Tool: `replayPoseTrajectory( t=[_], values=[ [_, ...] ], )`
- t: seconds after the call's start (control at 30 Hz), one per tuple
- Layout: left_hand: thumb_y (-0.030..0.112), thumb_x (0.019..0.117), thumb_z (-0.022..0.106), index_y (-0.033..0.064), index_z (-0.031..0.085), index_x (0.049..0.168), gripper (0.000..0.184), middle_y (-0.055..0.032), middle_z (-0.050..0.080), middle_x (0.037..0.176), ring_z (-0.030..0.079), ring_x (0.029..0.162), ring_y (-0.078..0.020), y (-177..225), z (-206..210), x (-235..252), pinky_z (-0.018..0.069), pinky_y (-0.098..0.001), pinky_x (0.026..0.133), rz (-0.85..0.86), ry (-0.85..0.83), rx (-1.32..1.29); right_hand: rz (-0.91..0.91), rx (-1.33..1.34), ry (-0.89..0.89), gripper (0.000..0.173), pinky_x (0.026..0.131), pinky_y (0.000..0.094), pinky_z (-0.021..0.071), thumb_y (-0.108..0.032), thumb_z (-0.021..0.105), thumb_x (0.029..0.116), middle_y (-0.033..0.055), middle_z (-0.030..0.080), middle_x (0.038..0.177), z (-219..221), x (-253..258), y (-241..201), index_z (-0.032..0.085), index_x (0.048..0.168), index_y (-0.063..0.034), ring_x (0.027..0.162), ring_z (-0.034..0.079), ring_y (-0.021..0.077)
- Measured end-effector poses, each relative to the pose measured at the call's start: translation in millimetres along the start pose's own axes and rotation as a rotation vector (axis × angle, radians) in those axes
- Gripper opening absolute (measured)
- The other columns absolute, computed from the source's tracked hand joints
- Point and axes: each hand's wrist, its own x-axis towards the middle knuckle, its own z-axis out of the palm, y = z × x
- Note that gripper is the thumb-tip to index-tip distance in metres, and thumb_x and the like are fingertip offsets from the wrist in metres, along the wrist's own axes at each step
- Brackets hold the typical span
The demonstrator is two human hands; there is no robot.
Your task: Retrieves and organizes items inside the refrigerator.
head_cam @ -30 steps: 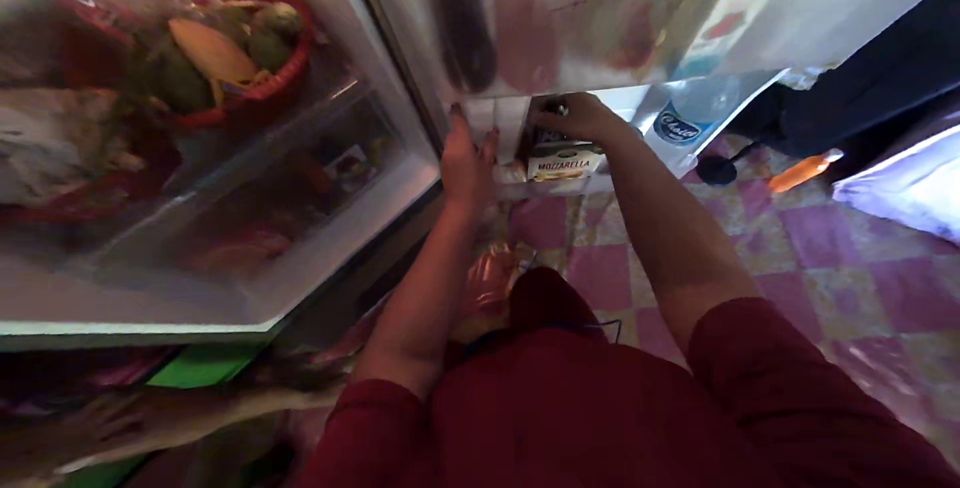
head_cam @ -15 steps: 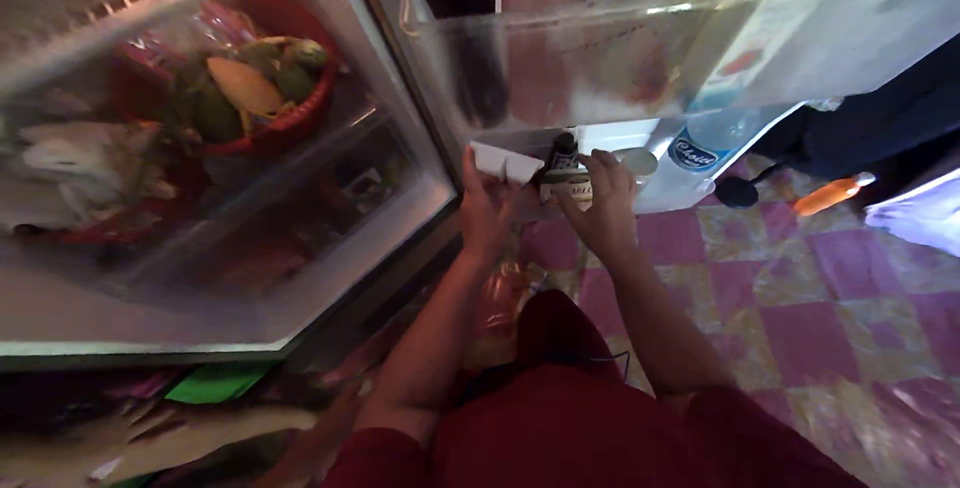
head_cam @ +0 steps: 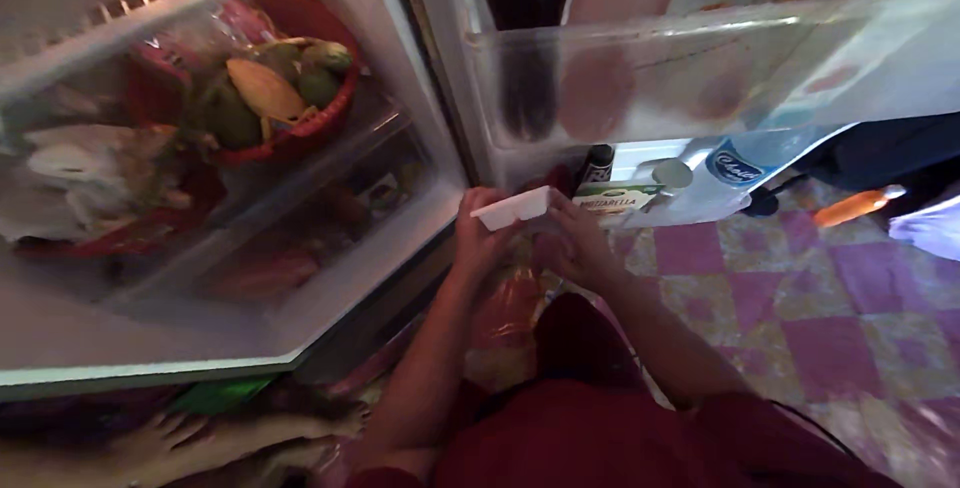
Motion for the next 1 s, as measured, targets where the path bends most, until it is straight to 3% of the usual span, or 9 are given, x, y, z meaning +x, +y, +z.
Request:
replayPoseTrajectory(
  t=[0.13,0.23,0.33,0.5,0.6,0.67,0.77,0.87,1.0],
  values=[
    [0.019,0.0810,0.083,0.0024,0.067,0.101,0.031,-0.0029,0.061,0.126,0.057,0.120,-0.0053,1.2,-61.3,-32.0,0.0497,-0.0242,0.102,-0.033,0.082,-0.015,-0.088,0.002,-0.063,0.015,0.094,0.0447,0.0556,-0.013,0.061,0.0966,0.0179,0.072,0.102,63.7,-34.7,12.8,0.069,0.104,-0.0033,0.099,0.069,0.0313],
    [0.008,0.0783,0.081,-0.0044,0.063,0.106,0.036,-0.0002,0.069,0.116,0.064,0.109,-0.0034,-0.4,-106.7,-67.7,0.0553,-0.0246,0.096,-0.177,0.267,-0.009,0.266,0.047,-1.052,0.038,0.117,0.0626,0.0324,-0.009,0.055,0.1034,0.0265,0.053,0.146,117.7,-50.4,33.4,0.059,0.139,0.0013,0.139,0.047,0.0455],
    [0.003,0.0769,0.080,-0.0173,0.054,0.119,0.054,-0.0052,0.069,0.110,0.062,0.103,0.0049,7.0,-116.1,-107.6,0.0527,-0.0166,0.093,-0.390,0.463,0.124,0.636,0.099,-1.332,0.051,0.119,0.0615,0.0313,-0.028,0.056,0.1049,0.0226,0.047,0.154,164.9,-101.2,75.9,0.050,0.151,-0.0083,0.144,0.042,0.0421],
    [0.010,0.0873,0.077,-0.0174,0.048,0.131,0.059,-0.0185,0.067,0.116,0.062,0.101,0.0012,55.2,-77.9,-111.8,0.0488,-0.0149,0.092,-0.942,0.492,0.389,0.869,0.115,-1.178,0.057,0.114,0.0593,0.0412,-0.038,0.069,0.0958,0.0235,0.060,0.139,207.6,-190.9,131.3,0.060,0.139,-0.0021,0.134,0.054,0.0403],
    [0.007,0.0914,0.072,-0.0145,0.044,0.139,0.059,-0.0210,0.064,0.124,0.063,0.108,-0.0047,45.3,-63.0,-133.6,0.0503,-0.0195,0.096,-0.983,0.538,0.324,0.402,0.037,-1.372,0.043,0.114,0.0657,0.0365,-0.029,0.051,0.1072,0.0256,0.058,0.141,189.7,-182.4,125.5,0.060,0.140,-0.0029,0.135,0.051,0.0465],
    [0.006,0.0901,0.073,-0.0137,0.046,0.135,0.056,-0.0168,0.065,0.117,0.064,0.102,-0.0010,18.4,-59.6,-154.4,0.0526,-0.0174,0.090,-0.892,0.590,0.294,0.173,0.088,-1.239,0.046,0.106,0.0687,0.0434,-0.020,0.069,0.0958,0.0232,0.062,0.137,176.9,-163.4,112.3,0.061,0.140,-0.0084,0.126,0.059,0.0456],
    [0.008,0.0882,0.077,-0.0139,0.048,0.135,0.059,-0.0219,0.065,0.117,0.065,0.102,-0.0113,-25.8,-57.1,-171.8,0.0547,-0.0288,0.091,-0.800,0.662,0.264,0.316,0.233,-1.000,0.074,0.104,0.0629,0.0469,-0.019,0.087,0.0784,0.0272,0.059,0.137,124.3,-75.0,57.5,0.053,0.142,-0.0010,0.124,0.060,0.0445],
    [0.015,0.0899,0.076,-0.0112,0.046,0.138,0.062,-0.0200,0.066,0.118,0.066,0.103,-0.0110,-55.7,-46.4,-169.2,0.0562,-0.0291,0.090,-0.761,0.619,0.233,0.386,0.349,-0.704,0.085,0.110,0.0512,0.0456,-0.024,0.088,0.0772,0.0324,0.052,0.142,81.0,-24.1,31.9,0.046,0.144,0.0088,0.130,0.055,0.0422],
    [0.012,0.0954,0.072,-0.0120,0.038,0.146,0.065,-0.0303,0.057,0.134,0.061,0.120,-0.0304,-85.5,-19.8,-178.4,0.0496,-0.0412,0.103,-1.043,0.418,0.146,0.564,0.541,-0.565,0.103,0.105,0.0418,0.0509,-0.034,0.088,0.0787,0.0280,0.056,0.138,71.9,-21.0,19.1,0.030,0.152,0.0089,0.124,0.061,0.0302]
  ],
)
